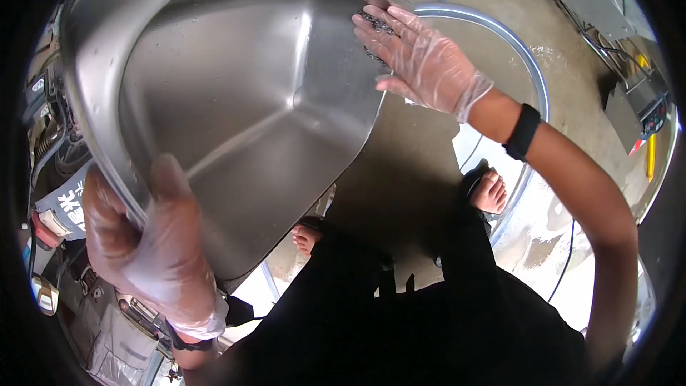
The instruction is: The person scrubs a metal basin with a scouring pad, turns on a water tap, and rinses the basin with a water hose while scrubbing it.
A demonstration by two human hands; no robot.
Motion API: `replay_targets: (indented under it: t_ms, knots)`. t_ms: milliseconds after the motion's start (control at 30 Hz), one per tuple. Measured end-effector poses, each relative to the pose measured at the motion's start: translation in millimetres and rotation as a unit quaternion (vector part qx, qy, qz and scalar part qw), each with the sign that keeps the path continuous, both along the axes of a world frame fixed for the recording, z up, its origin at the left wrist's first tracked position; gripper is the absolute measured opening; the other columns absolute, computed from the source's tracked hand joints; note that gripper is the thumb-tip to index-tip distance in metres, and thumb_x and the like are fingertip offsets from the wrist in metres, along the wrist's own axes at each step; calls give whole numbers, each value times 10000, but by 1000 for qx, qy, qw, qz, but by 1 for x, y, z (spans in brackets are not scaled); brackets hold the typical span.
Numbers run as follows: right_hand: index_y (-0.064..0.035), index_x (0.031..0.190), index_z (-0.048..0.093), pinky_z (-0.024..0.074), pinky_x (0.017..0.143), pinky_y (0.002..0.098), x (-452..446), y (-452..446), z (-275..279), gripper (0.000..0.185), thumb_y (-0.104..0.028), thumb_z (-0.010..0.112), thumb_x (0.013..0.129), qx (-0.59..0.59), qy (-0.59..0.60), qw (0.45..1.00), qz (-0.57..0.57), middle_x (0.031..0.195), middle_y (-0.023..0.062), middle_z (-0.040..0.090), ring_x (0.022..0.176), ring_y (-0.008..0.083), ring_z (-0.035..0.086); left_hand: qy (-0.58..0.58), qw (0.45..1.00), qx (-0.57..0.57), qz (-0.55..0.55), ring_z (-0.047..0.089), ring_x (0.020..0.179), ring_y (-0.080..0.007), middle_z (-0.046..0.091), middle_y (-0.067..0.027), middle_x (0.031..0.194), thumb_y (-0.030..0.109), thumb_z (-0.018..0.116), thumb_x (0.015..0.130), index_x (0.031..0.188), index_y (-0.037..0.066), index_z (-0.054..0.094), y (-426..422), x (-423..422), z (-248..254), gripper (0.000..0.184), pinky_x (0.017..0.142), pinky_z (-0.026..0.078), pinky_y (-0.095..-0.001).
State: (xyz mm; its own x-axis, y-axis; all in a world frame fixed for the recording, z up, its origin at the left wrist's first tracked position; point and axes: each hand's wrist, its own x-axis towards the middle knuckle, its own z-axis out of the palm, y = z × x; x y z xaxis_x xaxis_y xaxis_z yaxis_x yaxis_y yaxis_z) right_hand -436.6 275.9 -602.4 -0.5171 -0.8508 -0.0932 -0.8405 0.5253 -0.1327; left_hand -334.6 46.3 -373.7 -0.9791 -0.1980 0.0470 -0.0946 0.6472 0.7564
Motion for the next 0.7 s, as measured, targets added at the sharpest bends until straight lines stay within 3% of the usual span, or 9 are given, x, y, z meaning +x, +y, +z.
replay_targets:
  t_ms: [33, 133, 233, 333, 433, 533, 567, 667, 700]
  knots:
    - [-39, 1551, 250, 70, 1260, 429, -1, -3, 2, 826, -551, 482, 947, 6, 6, 1000, -24, 1638, 89, 214, 1532, 280, 107, -11, 1000, 17, 4, 429, 744, -43, 559, 44, 805, -44, 660, 837, 800, 79, 554, 1, -3, 1, 166, 692, 345, -199]
    - [-44, 1552, 253, 57, 1260, 427, 53, -8, -19, 816, -547, 471, 947, -159, -182, 970, -30, 1649, 67, 192, 1536, 268, 85, -44, 997, 59, 11, 435, 750, -44, 567, 45, 816, -34, 663, 842, 812, 78, 566, 4, -12, 7, 151, 701, 346, -201]
    - [-76, 1564, 239, 83, 1259, 427, 65, -6, -25, 819, -517, 514, 931, -49, -244, 965, 86, 1650, 65, 185, 1536, 264, 91, -21, 998, 58, 23, 445, 768, -49, 574, 42, 832, -30, 662, 847, 815, 80, 561, 9, -12, 3, 153, 730, 360, -203]
    - [-118, 1577, 214, 85, 1259, 411, 12, 14, -11, 801, -557, 460, 954, 26, 10, 999, -26, 1652, 56, 182, 1537, 249, 88, -28, 992, 114, 38, 454, 785, -56, 575, 40, 836, -7, 675, 849, 818, 78, 559, 7, -7, 3, 147, 758, 374, -211]
    - [-142, 1586, 188, 70, 1261, 404, 17, 10, -4, 802, -600, 395, 961, 33, -27, 998, -46, 1655, 50, 172, 1538, 237, 84, -30, 995, 87, 27, 456, 794, -62, 569, 43, 826, 28, 695, 849, 828, 70, 570, 6, -9, 4, 134, 770, 378, -217]
    - [-127, 1584, 183, 65, 1263, 402, 52, 4, -29, 786, -587, 368, 973, -58, -140, 984, 96, 1656, 46, 170, 1537, 242, 92, -17, 996, 69, 45, 454, 795, -64, 566, 46, 821, 37, 701, 846, 836, 65, 578, 10, -9, 4, 127, 771, 376, -214]
    - [-118, 1577, 199, 62, 1263, 402, 54, 6, -31, 765, -522, 432, 970, -28, -137, 983, 117, 1655, 48, 175, 1536, 248, 107, -10, 997, 62, 50, 456, 794, -66, 571, 46, 824, 39, 702, 845, 838, 65, 580, 10, -7, 3, 125, 774, 377, -214]
    - [-126, 1517, 361, 97, 1255, 415, 22, 9, -15, 650, -418, 518, 958, -21, -6, 1000, -3, 1639, 37, 231, 1530, 249, 143, -5, 994, 48, 101, 446, 747, -60, 564, 19, 805, -57, 679, 807, 793, 63, 525, 13, -1, -1, 195, 708, 377, -217]
    - [-153, 1508, 383, 301, 1186, 389, 17, 7, -7, 626, -345, 556, 938, 3, 58, 998, -27, 1613, 29, 307, 1489, 242, 263, 2, 991, 42, 125, 439, 724, -57, 558, 4, 793, -105, 666, 789, 770, 62, 496, 14, 0, -1, 239, 673, 376, -218]
